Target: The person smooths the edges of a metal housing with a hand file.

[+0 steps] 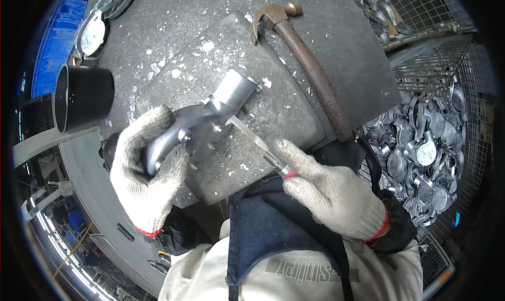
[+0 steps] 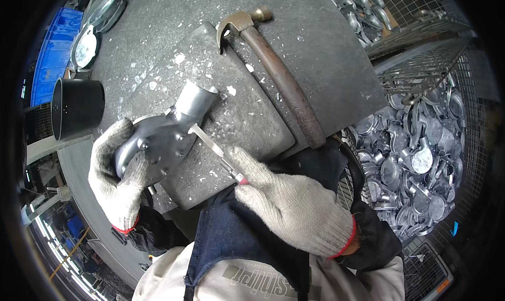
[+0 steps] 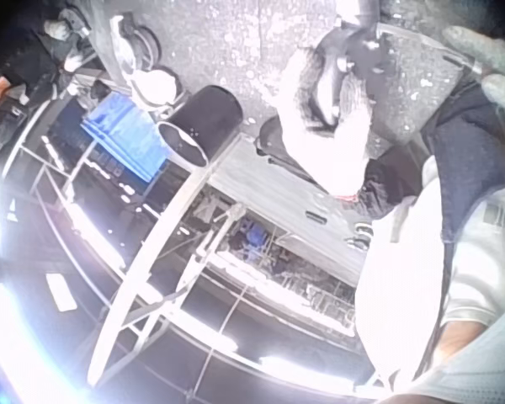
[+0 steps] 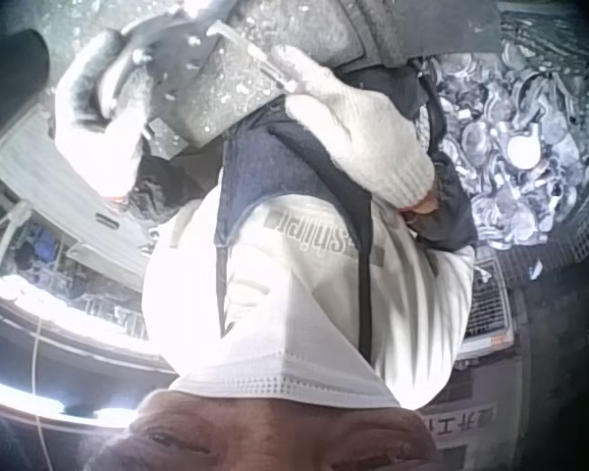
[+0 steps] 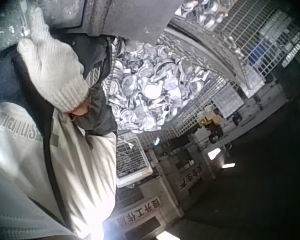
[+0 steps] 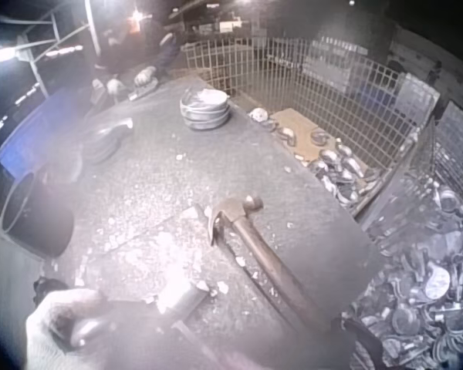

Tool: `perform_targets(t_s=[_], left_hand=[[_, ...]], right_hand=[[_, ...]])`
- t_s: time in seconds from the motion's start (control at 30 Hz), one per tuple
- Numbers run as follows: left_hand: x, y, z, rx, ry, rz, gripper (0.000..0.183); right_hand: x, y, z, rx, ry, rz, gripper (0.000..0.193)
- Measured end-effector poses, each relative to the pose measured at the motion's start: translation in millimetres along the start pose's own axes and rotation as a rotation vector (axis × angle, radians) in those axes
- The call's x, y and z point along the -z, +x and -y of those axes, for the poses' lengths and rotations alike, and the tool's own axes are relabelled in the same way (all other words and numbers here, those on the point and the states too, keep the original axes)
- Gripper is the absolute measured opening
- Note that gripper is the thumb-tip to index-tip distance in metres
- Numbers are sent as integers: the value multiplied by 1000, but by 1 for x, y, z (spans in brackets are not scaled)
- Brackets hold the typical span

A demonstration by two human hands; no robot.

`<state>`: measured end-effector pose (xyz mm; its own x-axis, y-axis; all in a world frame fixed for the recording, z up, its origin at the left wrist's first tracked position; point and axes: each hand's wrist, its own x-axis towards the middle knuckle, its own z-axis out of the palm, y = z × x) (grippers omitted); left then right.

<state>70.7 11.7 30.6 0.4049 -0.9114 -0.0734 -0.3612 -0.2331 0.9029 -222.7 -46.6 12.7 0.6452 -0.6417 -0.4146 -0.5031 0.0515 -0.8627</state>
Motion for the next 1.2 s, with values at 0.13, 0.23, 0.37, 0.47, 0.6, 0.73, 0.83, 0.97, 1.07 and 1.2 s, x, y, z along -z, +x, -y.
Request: perform_targets(t_s=[0.13, 0.23, 0.37, 0.47, 0.6, 0.73, 0.83, 0.97, 1.07, 1.2], left_hand=[[2, -4, 2, -45, 78, -1, 56], [4, -4, 5, -1, 32, 2, 58], [4, -1, 4, 14, 20, -3, 66], [4, -1, 4, 21, 24, -2, 67], [3, -1, 0, 48, 4, 11, 66], [4, 0, 3, 48, -11, -2, 67], [1, 0, 3, 9, 0, -11, 66], [-1, 0, 2, 21, 1, -31, 67], [-1, -1, 3, 23, -14, -28, 66], [-1, -4, 1, 45, -37, -13, 64]], right_hand=[[15, 5, 17, -221, 50, 137, 61], [13, 6, 16, -322, 96, 172, 61], [0, 4, 1, -199, 129, 117, 61], [1, 5, -2, -122, 75, 97, 62], [1, 3, 3, -90, -73, 51, 62], [-4, -1, 5, -45, -255, 5, 60], [-4, 0, 13, -106, -330, 70, 63], [-6, 1, 12, -55, -425, 71, 63], [-9, 0, 7, -32, -478, 42, 63], [-14, -2, 14, -34, -695, -26, 60]])
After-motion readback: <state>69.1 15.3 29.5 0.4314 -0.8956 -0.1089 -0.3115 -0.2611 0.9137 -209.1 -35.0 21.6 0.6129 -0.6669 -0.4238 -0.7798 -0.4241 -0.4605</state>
